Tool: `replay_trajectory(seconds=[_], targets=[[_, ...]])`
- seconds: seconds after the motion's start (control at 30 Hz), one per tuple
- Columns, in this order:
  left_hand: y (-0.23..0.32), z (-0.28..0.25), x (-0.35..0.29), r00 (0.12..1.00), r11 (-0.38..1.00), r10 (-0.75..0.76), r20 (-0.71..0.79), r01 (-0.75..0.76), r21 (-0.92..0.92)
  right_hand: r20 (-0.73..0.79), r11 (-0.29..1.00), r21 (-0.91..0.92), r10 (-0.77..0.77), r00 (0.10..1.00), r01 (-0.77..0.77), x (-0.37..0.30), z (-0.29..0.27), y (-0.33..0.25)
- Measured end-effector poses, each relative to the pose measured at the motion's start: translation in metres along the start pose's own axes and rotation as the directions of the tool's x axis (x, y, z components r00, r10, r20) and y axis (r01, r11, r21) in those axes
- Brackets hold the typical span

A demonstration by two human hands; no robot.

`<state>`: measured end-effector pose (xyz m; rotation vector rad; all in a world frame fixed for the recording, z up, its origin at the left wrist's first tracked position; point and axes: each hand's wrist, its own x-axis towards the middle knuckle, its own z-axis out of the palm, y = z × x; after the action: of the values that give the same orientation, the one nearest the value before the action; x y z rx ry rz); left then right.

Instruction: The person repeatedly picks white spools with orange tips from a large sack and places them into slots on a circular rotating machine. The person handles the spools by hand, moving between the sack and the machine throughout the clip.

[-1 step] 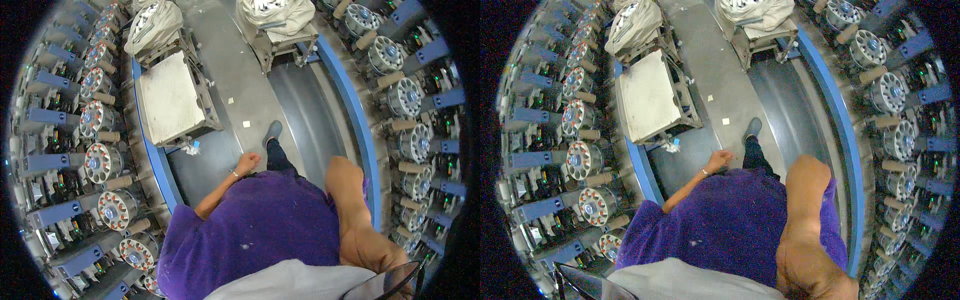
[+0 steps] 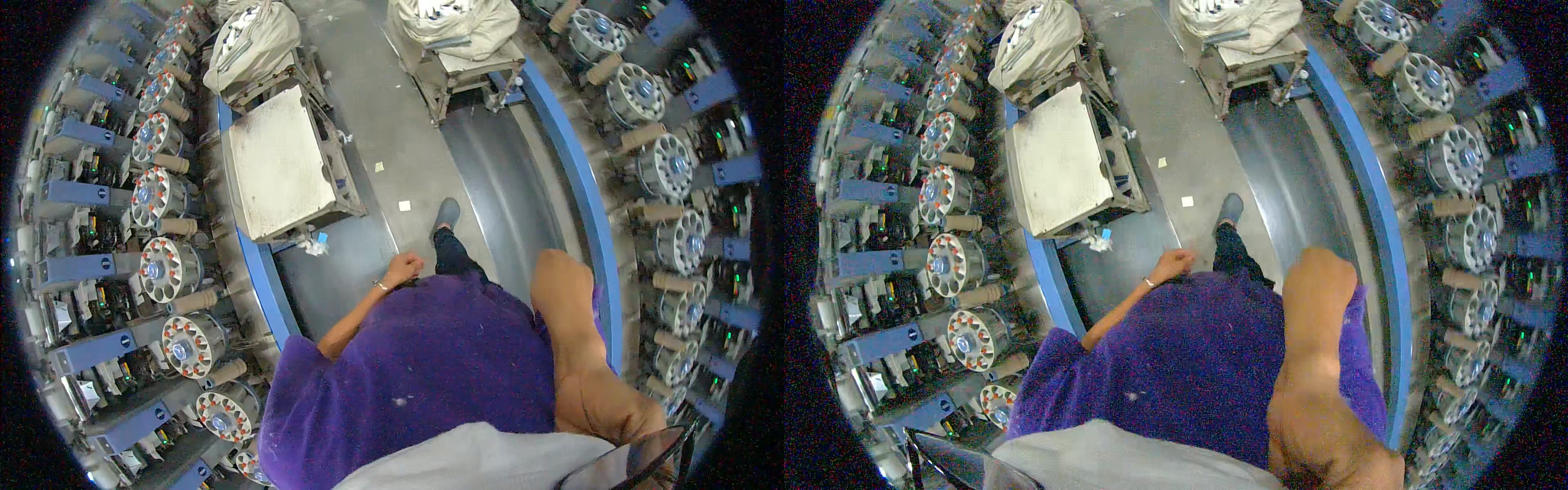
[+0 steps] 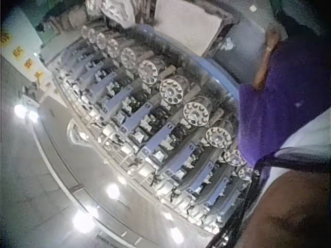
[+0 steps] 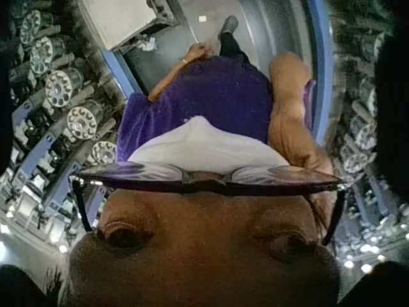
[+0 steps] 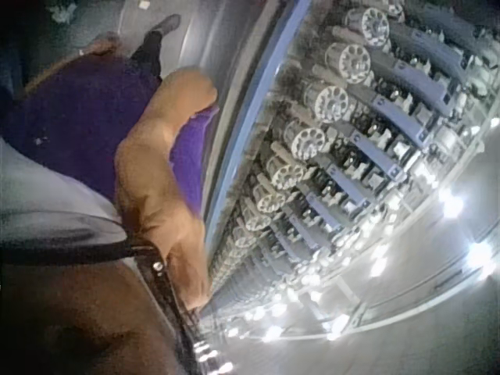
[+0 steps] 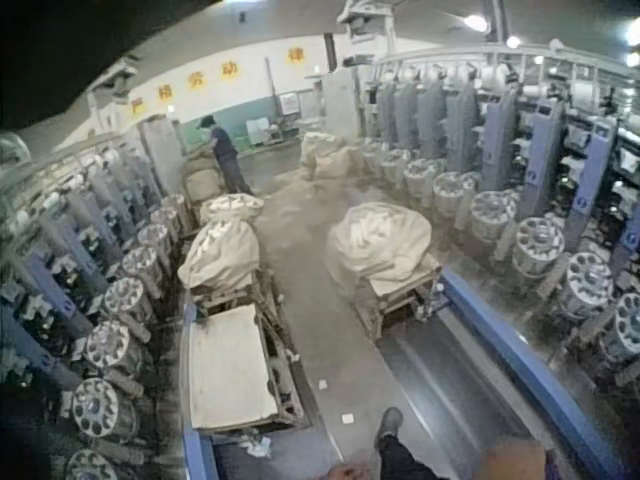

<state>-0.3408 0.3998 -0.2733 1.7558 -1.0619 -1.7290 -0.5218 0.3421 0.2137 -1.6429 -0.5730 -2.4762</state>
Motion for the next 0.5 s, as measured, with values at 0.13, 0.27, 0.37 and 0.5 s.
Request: replay_trajectory(seconds=[0.13,0.27,0.37,0.5], targets=[[0.003,-0.042,0.040,0.963,0.996,0.085,-0.254,-0.090,-0.006,-0.067,1.000,0.022,0.006,0.998,-0.005,-0.017,-0.038,0.110],[0.056,-0.069,0.081,0.920,0.976,-0.024,-0.391,-0.062,-0.207,-0.283,0.992,-0.094,-0.103,0.954,0.080,-0.041,-0.088,0.211],[0.109,-0.086,0.128,0.933,0.861,-0.205,-0.297,0.027,-0.509,-0.152,0.760,-0.499,0.396,0.906,-0.416,-0.112,-0.152,0.288],[0.177,-0.136,0.251,0.956,0.937,-0.228,-0.183,0.164,-0.308,-0.388,-0.325,-0.373,0.905,-0.172,-0.869,-0.309,-0.259,0.366]])
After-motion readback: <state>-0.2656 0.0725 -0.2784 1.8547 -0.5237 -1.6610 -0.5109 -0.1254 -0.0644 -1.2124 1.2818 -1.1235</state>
